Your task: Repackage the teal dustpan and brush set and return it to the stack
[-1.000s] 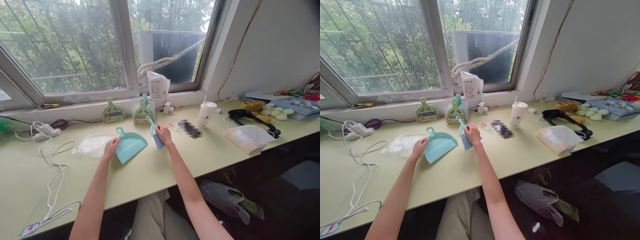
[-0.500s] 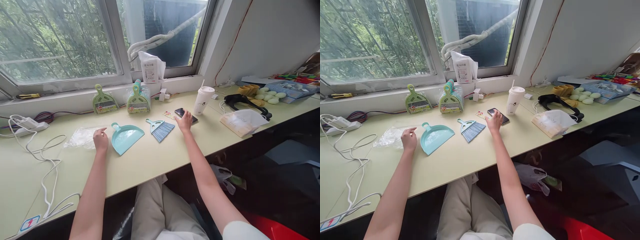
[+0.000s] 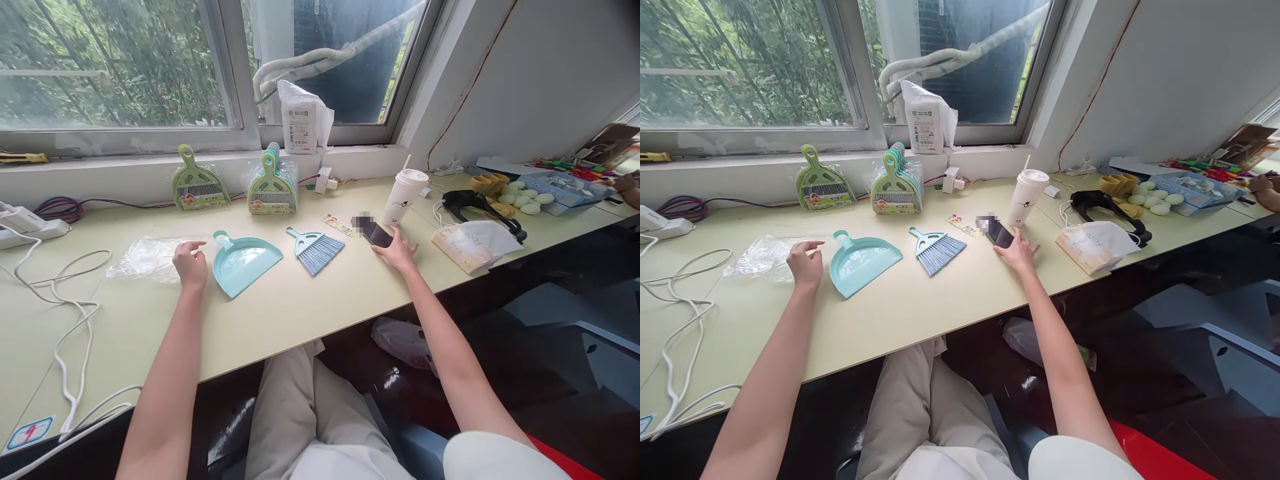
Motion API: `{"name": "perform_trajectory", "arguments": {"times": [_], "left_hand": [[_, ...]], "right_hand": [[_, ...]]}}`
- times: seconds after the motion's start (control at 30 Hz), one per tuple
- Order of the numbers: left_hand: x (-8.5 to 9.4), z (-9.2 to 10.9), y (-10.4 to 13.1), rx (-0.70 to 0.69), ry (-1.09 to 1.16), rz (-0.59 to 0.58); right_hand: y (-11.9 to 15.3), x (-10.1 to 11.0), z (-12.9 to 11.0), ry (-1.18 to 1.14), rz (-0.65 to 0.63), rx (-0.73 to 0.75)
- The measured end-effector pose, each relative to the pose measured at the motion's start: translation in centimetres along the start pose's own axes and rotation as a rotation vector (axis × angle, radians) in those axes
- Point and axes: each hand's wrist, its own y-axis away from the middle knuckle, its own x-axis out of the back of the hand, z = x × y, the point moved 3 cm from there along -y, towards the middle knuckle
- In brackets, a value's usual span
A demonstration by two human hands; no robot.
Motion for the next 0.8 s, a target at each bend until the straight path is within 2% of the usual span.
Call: {"name": "perform_trajectory", "arguments": {"times": [0.2, 0.37, 0.47, 0.63, 0.8], "left_hand": [[-0.7, 0.3, 0.1, -0.020, -0.022, -0.068], [-0.6, 0.4, 0.1, -0.035, -0.086, -0.091], [-0.2, 0.7, 0.0, -0.051, -0.111, -0.087], [-0.1, 0.9, 0.1, -0.065, -0.151, -0.106], [-0.4, 1.1, 0.2, -0.092, -0.155, -0.119]], "right_hand": [[8.6, 2.5, 1.7, 0.249, 0.001, 0.040], [16.9, 3.1, -0.1, 0.254, 0.141, 0.165], [20.8, 2.9, -1.3, 0.180, 0.208, 0.174], [23.8, 2.5, -1.3, 0.026, 0.180, 0.200], [23.9, 3.7, 1.6, -0.190, 0.322, 0.275]]}}
